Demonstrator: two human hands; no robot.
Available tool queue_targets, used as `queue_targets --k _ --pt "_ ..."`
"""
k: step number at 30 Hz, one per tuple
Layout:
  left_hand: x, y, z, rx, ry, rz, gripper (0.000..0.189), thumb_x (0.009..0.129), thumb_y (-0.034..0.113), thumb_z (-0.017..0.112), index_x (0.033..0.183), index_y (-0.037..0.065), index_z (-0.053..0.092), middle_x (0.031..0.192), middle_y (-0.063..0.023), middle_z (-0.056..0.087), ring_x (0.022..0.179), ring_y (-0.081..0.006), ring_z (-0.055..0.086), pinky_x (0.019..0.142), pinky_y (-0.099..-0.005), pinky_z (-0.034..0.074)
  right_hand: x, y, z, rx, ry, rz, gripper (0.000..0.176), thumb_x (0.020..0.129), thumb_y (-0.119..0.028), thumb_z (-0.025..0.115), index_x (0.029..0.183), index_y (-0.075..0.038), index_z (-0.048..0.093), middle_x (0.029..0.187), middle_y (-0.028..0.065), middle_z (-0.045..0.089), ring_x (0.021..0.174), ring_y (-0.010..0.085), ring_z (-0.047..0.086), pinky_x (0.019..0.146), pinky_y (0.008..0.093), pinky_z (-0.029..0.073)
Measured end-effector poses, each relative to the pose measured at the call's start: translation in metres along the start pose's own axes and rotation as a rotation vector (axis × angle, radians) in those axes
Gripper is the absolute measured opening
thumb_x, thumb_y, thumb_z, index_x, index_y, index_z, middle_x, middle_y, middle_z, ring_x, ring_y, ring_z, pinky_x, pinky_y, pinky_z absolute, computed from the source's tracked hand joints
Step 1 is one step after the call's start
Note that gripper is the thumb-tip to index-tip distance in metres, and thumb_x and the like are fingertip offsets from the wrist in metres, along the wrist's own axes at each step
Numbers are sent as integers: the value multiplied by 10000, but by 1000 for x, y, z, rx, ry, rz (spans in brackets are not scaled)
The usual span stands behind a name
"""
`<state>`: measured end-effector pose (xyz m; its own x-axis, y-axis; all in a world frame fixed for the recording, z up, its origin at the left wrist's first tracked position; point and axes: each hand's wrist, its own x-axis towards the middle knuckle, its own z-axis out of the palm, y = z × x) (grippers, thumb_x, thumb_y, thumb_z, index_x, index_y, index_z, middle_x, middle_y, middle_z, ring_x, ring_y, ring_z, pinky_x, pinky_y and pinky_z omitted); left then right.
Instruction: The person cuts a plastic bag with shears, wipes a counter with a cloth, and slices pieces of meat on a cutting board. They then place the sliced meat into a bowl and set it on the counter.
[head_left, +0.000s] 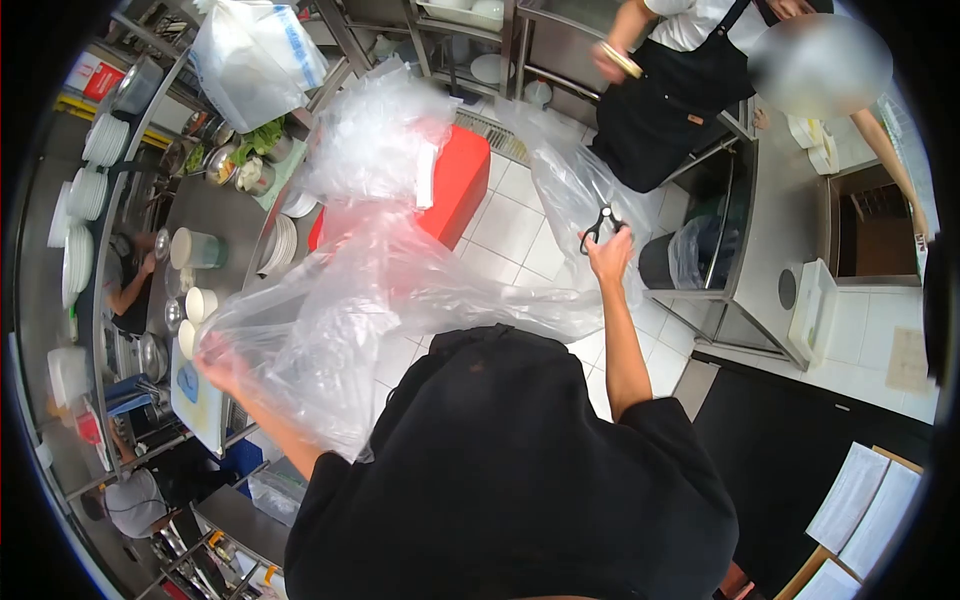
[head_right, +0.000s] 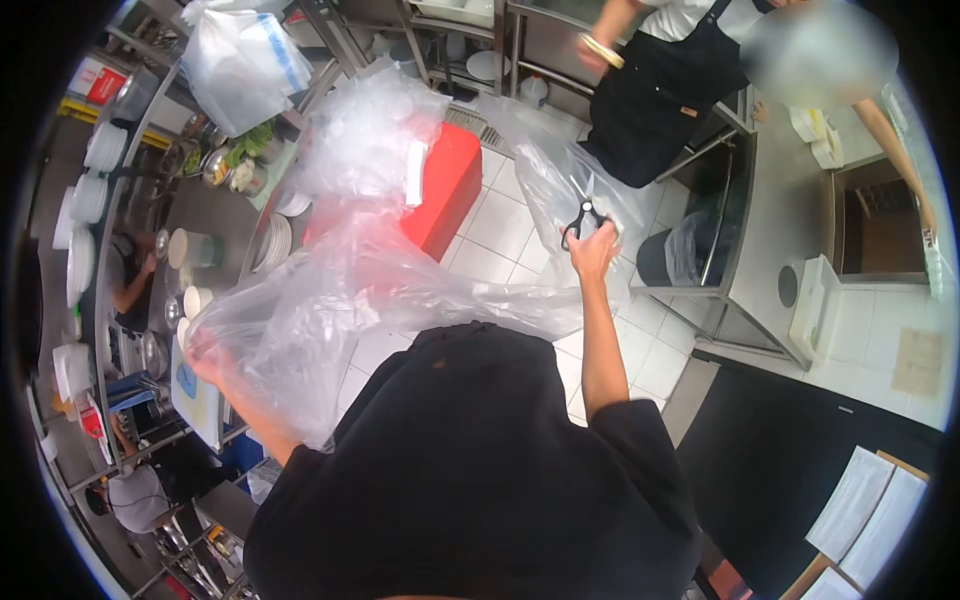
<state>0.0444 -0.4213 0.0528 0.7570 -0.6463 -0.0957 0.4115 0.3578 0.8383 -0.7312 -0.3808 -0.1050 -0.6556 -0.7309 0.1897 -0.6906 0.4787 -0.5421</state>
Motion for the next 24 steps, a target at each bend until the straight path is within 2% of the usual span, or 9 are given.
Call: queue_targets --k 2,4,5,8,12,15,16,17,24 --pt "9 29 -11 1 78 25 436 1032 404 441 1186 38 622 1212 -145 643 1193 -301 573 1068 -461 448 -6 43 75 -7 -297 336 793 783 -417 839 1330 44 499 1085 194 655 1000 360 638 864 537 489" --pt "17 43 -21 36 88 80 484 1041 419 409 1246 30 611 1264 -157 632 1247 -311 552 1104 -466 413 -35 106 189 759 -697 861 507 877 -381 765 1184 5 652 1025 119 692 945 277 660 803 489 516" --pt "20 40 -30 77 63 115 500 1046 426 393 1260 27 605 1283 -163 626 1267 -314 543 1118 -471 398 -67 102 211 1404 -624 871 262 936 -307 702 959 -45 696 882 55 683 809 182 643 630 359 503" --pt "-20 2 -5 112 -156 114 473 1058 393 403 1282 21 593 1300 -165 619 1309 -312 518 1140 -492 373 -109 -12 204 1050 -986 708 167 974 -179 629 1029 -30 678 882 43 673 730 143 593 638 316 480" --pt "-94 -144 39 556 -526 -121 376 1048 297 503 1315 34 530 1418 -170 543 1378 -279 470 1188 -445 322 -113 -186 85 1319 -1449 512 261 935 -188 683 1122 -13 633 932 47 668 788 132 614 704 270 493" --pt "-215 -202 104 519 -1208 -259 940 850 287 802 1579 50 259 1606 -148 324 1474 -291 331 1213 -433 259 -96 -253 32 1440 -1563 355 378 925 -196 696 1225 0 575 1027 58 659 904 138 635 791 286 521" --pt "-220 -228 108 760 -1467 -589 991 773 260 875 1538 28 289 1559 -124 351 1446 -272 334 1179 -406 310 -87 -270 16 1464 -1548 339 375 920 -216 714 1209 -24 572 1011 31 633 910 124 619 788 278 508" --pt "-251 -227 135 853 -1513 -162 906 814 268 844 1509 20 320 1475 -111 446 1381 -246 419 1146 -398 357 -77 -282 2 1490 -1534 325 373 915 -235 733 1192 -48 569 996 3 607 915 110 603 784 270 495" --pt "-282 -399 161 405 -807 -824 672 981 320 624 1516 11 360 1494 -142 436 1366 -232 432 1081 -413 417 -13 -250 -20 1065 -1184 -42 742 951 -271 692 1506 54 323 1188 86 621 1046 161 625 922 317 491"
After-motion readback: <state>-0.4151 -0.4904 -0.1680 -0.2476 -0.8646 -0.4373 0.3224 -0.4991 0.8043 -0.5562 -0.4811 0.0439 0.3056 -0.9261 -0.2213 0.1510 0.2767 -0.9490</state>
